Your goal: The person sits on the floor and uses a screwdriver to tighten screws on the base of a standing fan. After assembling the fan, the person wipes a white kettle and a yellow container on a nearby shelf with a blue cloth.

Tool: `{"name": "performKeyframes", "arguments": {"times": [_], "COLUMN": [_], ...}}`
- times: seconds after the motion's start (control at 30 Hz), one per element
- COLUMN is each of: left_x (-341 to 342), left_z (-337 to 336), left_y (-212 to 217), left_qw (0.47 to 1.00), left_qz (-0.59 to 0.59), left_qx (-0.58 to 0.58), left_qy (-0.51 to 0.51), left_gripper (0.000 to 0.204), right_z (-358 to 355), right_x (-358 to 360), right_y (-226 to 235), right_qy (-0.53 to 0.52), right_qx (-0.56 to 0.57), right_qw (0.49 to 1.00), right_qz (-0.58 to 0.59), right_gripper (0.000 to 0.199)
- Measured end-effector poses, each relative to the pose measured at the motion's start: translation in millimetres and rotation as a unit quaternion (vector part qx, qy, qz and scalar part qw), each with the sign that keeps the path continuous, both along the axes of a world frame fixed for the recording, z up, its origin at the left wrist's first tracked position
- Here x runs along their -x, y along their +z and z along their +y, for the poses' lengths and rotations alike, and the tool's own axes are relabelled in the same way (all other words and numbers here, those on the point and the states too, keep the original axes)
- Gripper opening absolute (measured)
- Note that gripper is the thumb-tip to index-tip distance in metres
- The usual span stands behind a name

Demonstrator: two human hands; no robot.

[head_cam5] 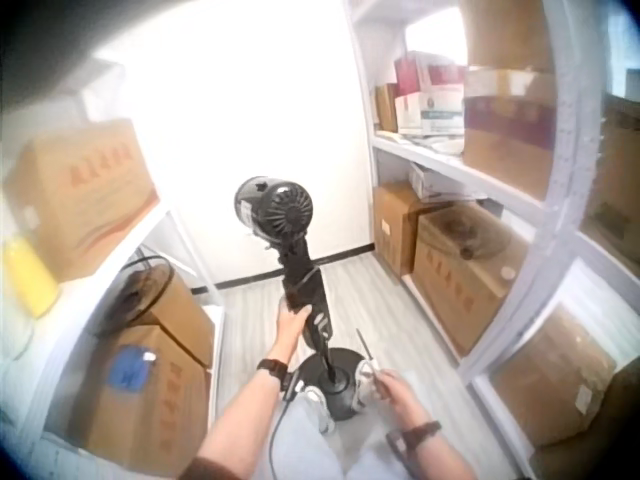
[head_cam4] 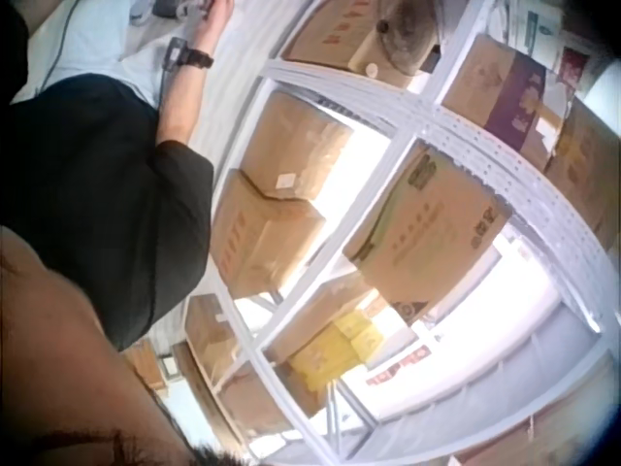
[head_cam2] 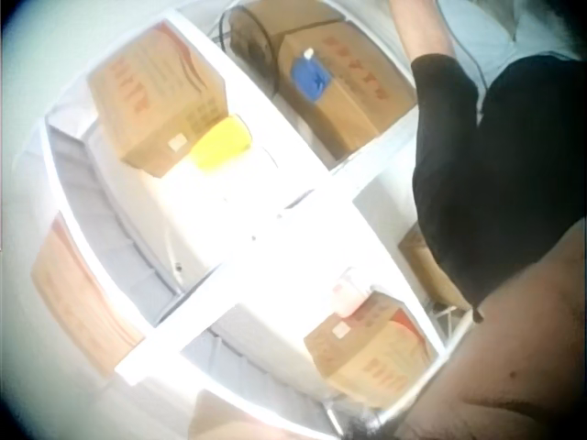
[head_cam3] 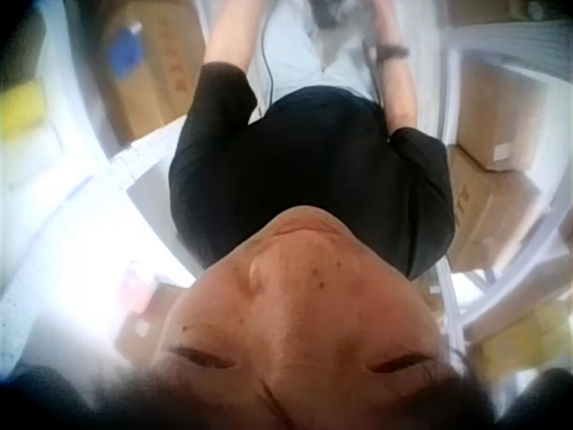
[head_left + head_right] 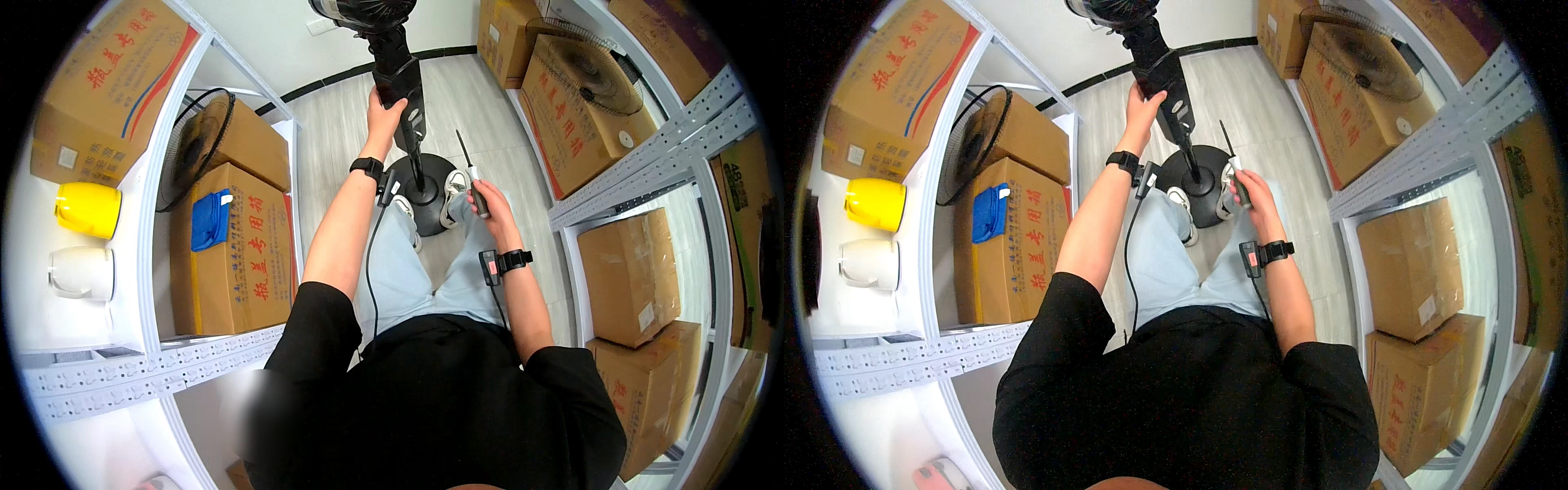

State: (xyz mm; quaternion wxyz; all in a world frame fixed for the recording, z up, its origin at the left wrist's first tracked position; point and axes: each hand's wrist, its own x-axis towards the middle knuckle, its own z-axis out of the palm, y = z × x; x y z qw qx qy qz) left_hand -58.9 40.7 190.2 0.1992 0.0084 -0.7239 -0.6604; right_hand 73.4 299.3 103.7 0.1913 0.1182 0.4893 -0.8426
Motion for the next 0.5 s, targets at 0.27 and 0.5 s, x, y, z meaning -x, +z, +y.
{"name": "performKeyframes", "arguments": {"times": [0.27, 0.5], "left_x": [-25.1, -39.0], "left_z": [-5.0, -28.6], "left_y": [-0.6, -17.5], "left_qw": [0.995, 0.992], "left_qz": [-0.094, -0.128], "left_qx": [-0.023, -0.020], "left_qy": [-0.015, -0.013], "left_gripper": [0.070, 0.058], "right_z": [6.9, 4.3], "right_x": [-17.3, -26.8], "right_y": [10.4, 23.0], "right_qy": [-0.011, -0.004], "right_qx": [0.016, 0.016], "right_qw": [1.000, 1.000], "right_qz": [0.017, 0.019], "right_gripper": [0.025, 0.026]}}
